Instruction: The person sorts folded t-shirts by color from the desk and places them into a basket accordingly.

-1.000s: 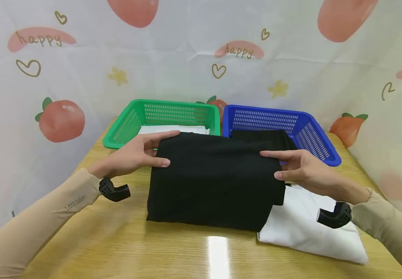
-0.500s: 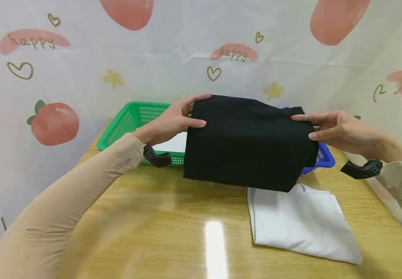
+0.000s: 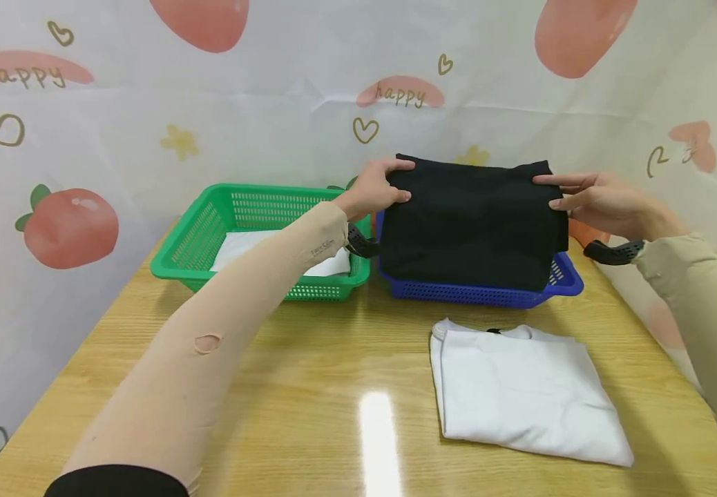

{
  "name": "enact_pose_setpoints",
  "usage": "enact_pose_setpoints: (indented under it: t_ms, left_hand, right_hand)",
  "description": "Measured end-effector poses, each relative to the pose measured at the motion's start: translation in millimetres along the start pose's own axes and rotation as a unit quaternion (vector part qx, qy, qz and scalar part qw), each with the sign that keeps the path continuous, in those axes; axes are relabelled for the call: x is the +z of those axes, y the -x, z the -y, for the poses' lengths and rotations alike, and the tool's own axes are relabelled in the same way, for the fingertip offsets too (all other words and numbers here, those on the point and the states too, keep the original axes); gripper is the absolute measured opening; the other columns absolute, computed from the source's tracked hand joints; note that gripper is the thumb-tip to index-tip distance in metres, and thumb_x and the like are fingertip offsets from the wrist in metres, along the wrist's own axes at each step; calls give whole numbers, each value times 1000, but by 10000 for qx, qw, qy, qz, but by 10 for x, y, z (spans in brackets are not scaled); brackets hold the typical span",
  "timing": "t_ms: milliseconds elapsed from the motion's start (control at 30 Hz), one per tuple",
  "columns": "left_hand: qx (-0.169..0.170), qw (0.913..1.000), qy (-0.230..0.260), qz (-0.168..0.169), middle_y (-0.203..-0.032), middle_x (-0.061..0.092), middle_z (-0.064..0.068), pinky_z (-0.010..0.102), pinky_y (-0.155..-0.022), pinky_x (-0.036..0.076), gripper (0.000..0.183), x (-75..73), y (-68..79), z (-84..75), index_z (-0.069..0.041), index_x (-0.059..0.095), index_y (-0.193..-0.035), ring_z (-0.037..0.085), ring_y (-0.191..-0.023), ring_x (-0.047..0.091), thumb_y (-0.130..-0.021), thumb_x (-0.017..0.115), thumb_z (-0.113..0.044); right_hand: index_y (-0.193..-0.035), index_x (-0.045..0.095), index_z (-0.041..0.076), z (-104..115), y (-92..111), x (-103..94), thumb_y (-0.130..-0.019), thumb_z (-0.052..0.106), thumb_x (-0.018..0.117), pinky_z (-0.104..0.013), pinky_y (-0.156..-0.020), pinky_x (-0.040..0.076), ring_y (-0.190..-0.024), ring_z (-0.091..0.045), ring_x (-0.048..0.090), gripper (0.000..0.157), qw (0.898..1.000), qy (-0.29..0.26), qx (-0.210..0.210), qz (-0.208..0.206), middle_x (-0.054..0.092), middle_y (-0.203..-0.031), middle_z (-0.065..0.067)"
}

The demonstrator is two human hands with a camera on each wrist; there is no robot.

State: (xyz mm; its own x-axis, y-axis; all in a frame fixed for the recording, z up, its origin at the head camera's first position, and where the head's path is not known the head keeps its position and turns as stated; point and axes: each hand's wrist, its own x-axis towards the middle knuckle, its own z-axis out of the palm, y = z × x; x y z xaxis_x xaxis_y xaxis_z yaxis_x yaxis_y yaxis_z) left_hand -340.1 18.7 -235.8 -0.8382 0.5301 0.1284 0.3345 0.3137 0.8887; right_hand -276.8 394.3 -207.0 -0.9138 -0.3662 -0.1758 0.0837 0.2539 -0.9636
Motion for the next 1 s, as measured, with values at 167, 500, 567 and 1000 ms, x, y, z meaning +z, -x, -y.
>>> enact_pose_setpoints:
  t_ms: [167, 500, 567, 1000]
  left_hand:
    - [-492, 9873, -1279, 798, -137, 31, 6, 23, -81, 40, 64, 116, -139, 73, -11, 30, -140, 17, -114, 41, -84, 57, 3]
    - [-766, 9214, -3299, 1904, -142, 27, 8, 29, -93, 34, 58, 337, -145, 79, -3, 27, -140, 20, -122, 35, -90, 51, -20]
    - [-845, 9221, -3198, 2010, -141, 31, 7, 31, -93, 36, 55, 334, -123, 67, -3, 31, -138, 20, -125, 32, -91, 51, -21]
    - [-216, 9688, -2044, 1388, -140, 30, -1, 28, -93, 34, 51, 397, 271, -48, -14, 32, -139, 15, -123, 33, -92, 49, -28]
  right_hand:
    - [-139, 34, 14, -232, -193, 70, -89, 8, 56, -23, -87, 38, -131, -25, 14, 56, 9891, 1317, 382, -532, 3, -147, -12]
    - [-136, 34, -3, -369, -475, 285, -87, 7, 57, -55, -92, 29, -124, -45, 17, 54, 9395, 3308, 768, -450, 20, -138, -31]
    - [-136, 32, -4, -361, -481, 293, -89, 11, 55, -55, -90, 31, -123, -45, 20, 54, 9390, 3328, 789, -364, 22, -137, -30]
    - [-136, 32, 0, -349, -184, 362, -89, 39, 52, -55, -91, 29, -120, -41, 28, 64, 9355, 3424, 464, -739, 26, -136, -26]
